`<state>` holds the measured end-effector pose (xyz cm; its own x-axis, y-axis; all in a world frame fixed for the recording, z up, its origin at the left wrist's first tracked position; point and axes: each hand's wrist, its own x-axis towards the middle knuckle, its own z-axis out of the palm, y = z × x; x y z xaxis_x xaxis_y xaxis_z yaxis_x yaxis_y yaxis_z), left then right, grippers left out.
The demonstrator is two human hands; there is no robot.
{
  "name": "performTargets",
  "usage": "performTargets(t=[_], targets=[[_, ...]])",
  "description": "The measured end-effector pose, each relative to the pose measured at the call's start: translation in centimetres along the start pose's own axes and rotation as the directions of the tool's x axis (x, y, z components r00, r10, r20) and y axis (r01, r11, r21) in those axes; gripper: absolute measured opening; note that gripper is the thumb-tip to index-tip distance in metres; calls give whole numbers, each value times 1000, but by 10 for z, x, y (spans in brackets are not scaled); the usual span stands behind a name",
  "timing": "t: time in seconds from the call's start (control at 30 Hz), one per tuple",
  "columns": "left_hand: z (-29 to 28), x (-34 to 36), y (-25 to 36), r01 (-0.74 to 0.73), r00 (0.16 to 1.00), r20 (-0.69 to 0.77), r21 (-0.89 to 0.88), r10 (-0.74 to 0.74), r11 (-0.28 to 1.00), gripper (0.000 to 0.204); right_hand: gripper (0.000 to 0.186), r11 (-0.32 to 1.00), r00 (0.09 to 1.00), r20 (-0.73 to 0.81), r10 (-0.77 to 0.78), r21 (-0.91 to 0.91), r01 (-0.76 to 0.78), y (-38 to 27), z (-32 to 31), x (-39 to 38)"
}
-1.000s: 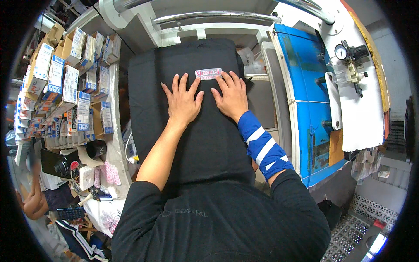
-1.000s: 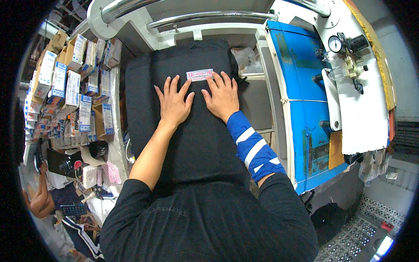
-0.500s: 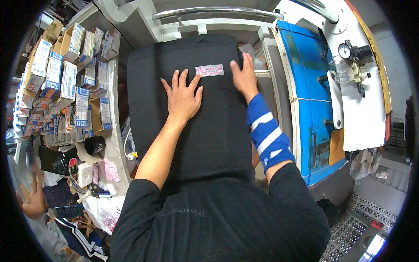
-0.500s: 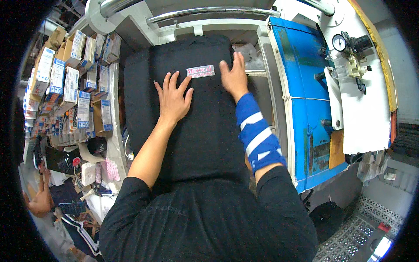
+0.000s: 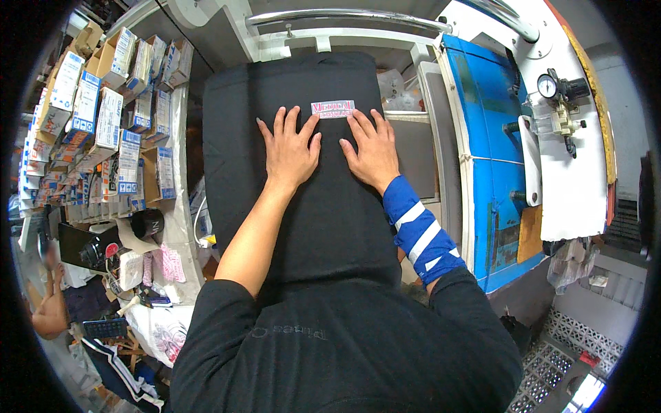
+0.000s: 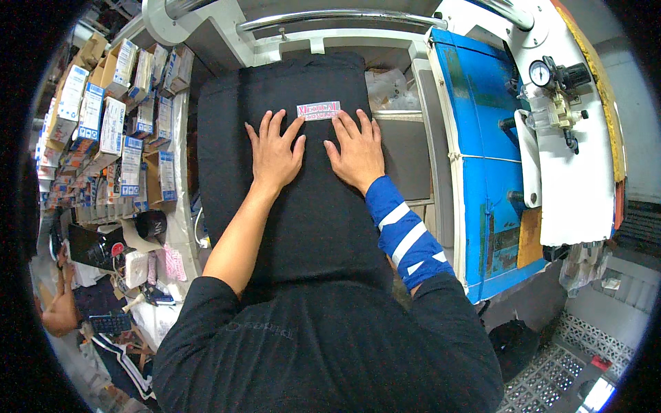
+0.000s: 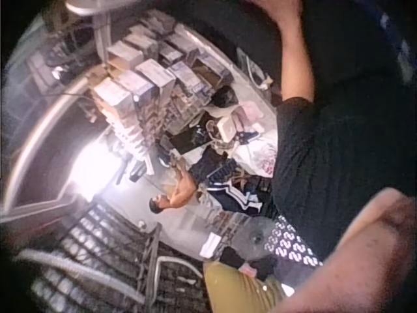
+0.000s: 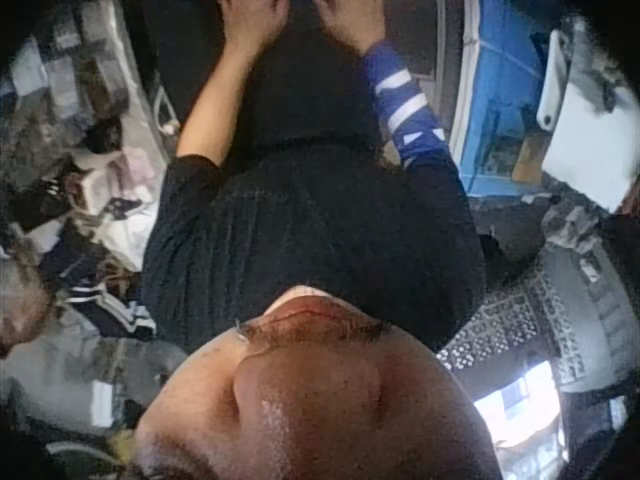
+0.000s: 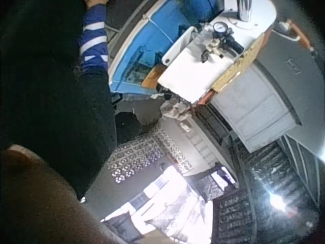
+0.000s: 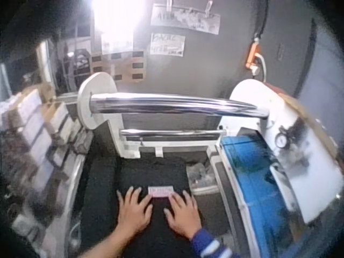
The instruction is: The person places a black t-shirt on a heat press, aligns a printed transfer sheet on the back, and operates the press. They repeat the process for a second t-shirt, handling the garments and transfer sheets by hand.
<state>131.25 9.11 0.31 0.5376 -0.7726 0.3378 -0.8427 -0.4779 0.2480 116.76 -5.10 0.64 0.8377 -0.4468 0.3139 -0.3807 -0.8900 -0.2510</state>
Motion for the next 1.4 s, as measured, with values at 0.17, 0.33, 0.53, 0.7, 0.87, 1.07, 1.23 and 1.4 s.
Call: performTargets(t=[0.17, 0.33, 0.53, 0.7, 0.87, 1.07, 1.23, 1.4], targets=[[-2, 0, 0, 13, 1000, 12, -17, -13, 1000, 42, 55, 1000, 999, 31, -18, -22, 19, 3, 0, 2], [-1, -1, -1, 16, 1000, 6, -22, -16, 1000, 41, 56, 1000, 1000, 21, -7, -4, 7, 1, 0, 1], [-1, -1, -1, 10, 1000, 4, -24, -10, 1000, 41, 56, 1000, 1000, 28, -1, -17, 1, 1, 0, 2], [0, -1, -1, 11, 1000, 1, -22, -11, 1000, 41, 56, 1000, 1000, 24, 2, -22, -1, 0, 0, 2], [1, -1, -1, 17, 1000, -8, -39, -18, 999, 41, 55, 1000, 1000, 24, -5, -25, 6, -1, -1, 2], [0, -1, -1, 18, 1000, -1, -31, -18, 999, 41, 55, 1000, 1000, 20, -6, -19, 7, -1, -1, 2], [0, -1, -1, 16, 1000, -4, -32, -16, 999, 40, 55, 1000, 1000, 20, -3, -11, 4, -1, -1, 2], [1, -1, -1, 16, 1000, -2, -19, -16, 1000, 40, 55, 1000, 1000, 24, 4, 4, -4, 0, -1, 2]])
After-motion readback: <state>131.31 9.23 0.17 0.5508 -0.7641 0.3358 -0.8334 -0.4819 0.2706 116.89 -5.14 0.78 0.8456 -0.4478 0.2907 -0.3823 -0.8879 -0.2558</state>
